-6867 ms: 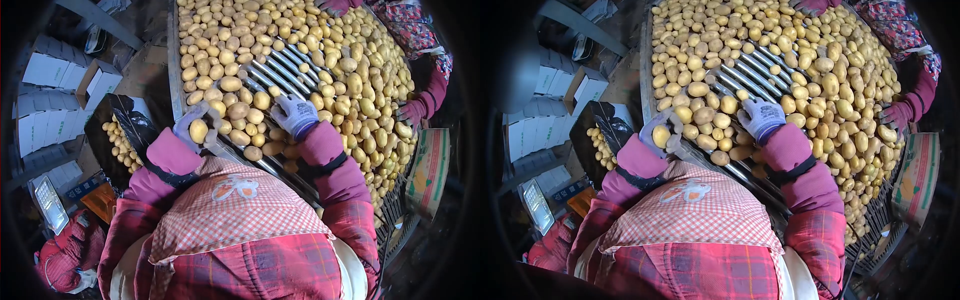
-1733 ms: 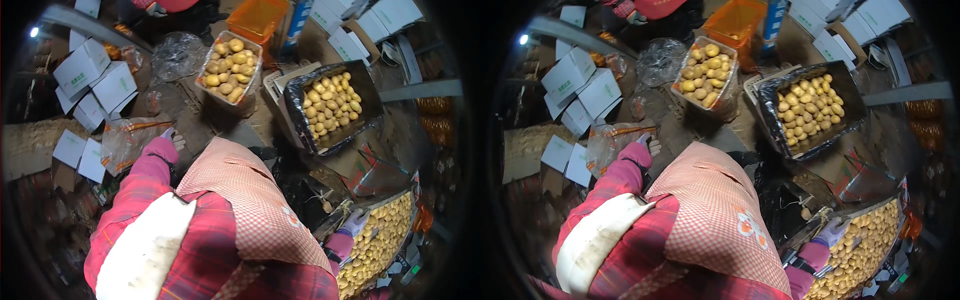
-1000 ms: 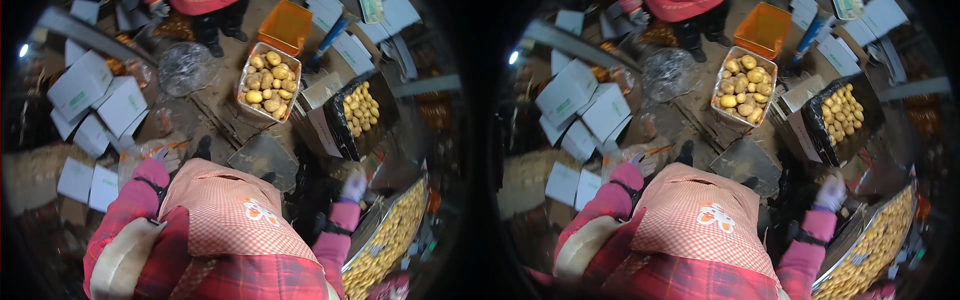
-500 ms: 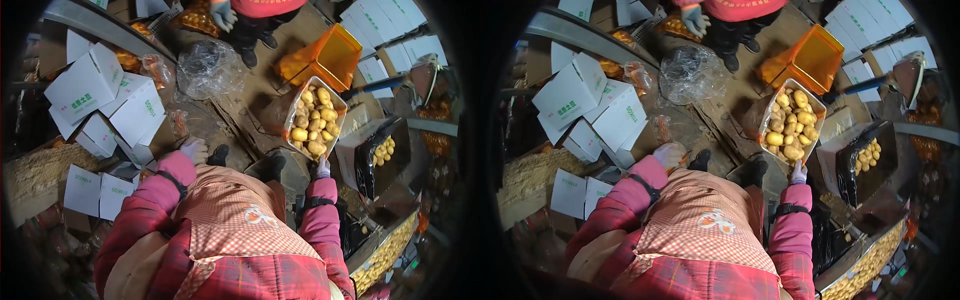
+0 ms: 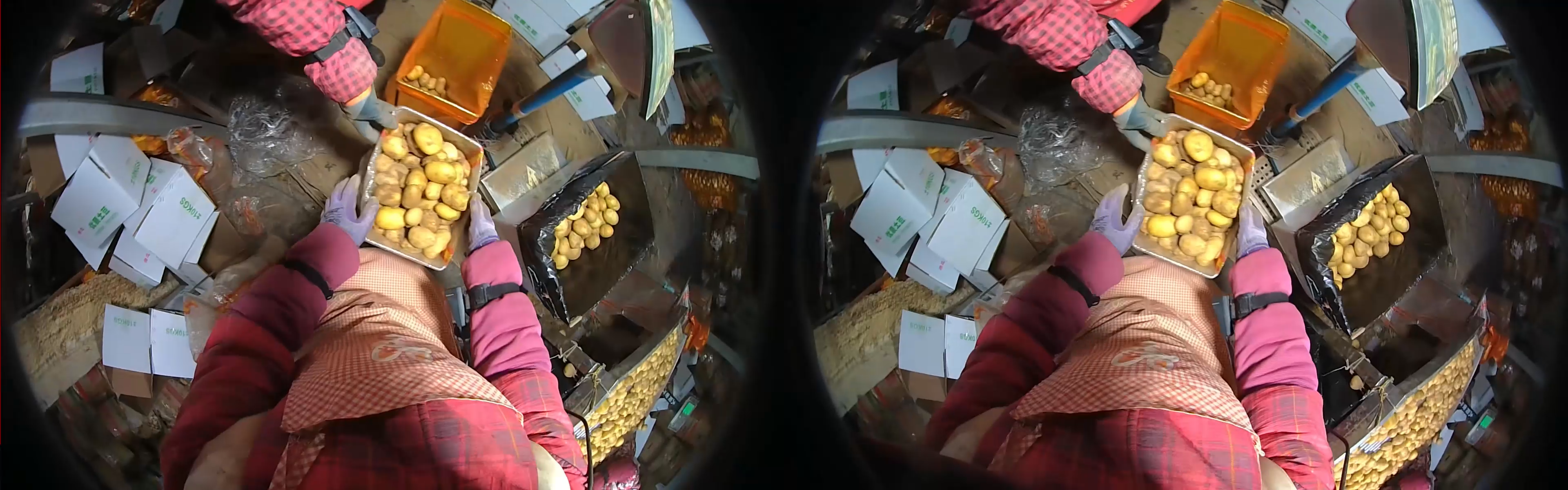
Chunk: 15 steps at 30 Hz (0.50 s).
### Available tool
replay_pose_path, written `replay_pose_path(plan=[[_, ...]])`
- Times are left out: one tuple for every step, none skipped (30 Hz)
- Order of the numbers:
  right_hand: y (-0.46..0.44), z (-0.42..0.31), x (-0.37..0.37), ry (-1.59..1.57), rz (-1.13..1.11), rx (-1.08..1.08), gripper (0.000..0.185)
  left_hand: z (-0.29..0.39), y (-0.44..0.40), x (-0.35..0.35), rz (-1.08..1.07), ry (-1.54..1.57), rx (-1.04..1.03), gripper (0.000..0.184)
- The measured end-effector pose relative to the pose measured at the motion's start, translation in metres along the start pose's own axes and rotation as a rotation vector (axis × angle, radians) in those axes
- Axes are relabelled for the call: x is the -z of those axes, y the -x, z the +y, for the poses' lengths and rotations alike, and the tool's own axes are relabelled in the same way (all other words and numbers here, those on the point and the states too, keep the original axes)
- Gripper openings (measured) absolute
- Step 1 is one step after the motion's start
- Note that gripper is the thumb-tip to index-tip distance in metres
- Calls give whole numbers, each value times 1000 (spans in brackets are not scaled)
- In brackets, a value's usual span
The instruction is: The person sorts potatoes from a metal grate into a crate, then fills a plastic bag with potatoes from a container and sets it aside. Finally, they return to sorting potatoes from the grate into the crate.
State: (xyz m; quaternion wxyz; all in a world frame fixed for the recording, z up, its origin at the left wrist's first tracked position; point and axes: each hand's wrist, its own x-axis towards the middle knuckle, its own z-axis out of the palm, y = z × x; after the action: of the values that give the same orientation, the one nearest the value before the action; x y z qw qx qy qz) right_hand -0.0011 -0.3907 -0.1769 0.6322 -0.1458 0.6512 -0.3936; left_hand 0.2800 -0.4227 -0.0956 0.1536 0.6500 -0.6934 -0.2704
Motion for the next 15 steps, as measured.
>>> replay_pose_path(plan=[[6, -11, -8, -73, 67, -11, 58, 11, -3, -2, -19, -38, -81, 59], [11, -25, -14, -78, 70, -26, 58, 20, -4, -3, -39, -78, -162, 60], [14, -39, -19, -264, 5, -116, 58, 24, -2, -6, -13, -64, -242, 57], [9, -46, -22, -455, -59, -202, 59, 30, -3, -3, -27, -76, -242, 57], [-11, -40, -13, -415, -44, -254, 62, 35, -4, 1, -32, -89, -350, 55], [-7, -56, -19, -432, -37, -261, 62, 42, -8, 6, -40, -98, -460, 53], [6, -85, -31, -427, 24, -299, 61, 51, -16, 11, 2, -50, -554, 49], [7, -103, -37, -418, 83, -338, 59, 48, -28, 6, -12, -51, -558, 49], [-45, -51, -14, -514, -36, -299, 56, 43, -42, -1, 42, -91, -643, 48], [-62, -27, -11, -528, -24, -302, 56, 40, -54, -7, 94, -128, -732, 46], [-75, -6, -8, -422, -56, -204, 55, 64, -65, 6, 56, -118, -708, 43], [-85, 7, -3, -311, -84, -103, 54, 71, -79, -2, 41, -107, -722, 43], [-93, 9, 2, -190, -111, 1, 54, 79, -99, -13, 53, -95, -807, 42], [-103, 8, 9, -64, -138, 106, 53, 88, -121, -25, 71, -81, -891, 42], [-97, -1, 12, -44, -140, 120, 53, 100, -138, -36, 127, -93, -904, 41]])
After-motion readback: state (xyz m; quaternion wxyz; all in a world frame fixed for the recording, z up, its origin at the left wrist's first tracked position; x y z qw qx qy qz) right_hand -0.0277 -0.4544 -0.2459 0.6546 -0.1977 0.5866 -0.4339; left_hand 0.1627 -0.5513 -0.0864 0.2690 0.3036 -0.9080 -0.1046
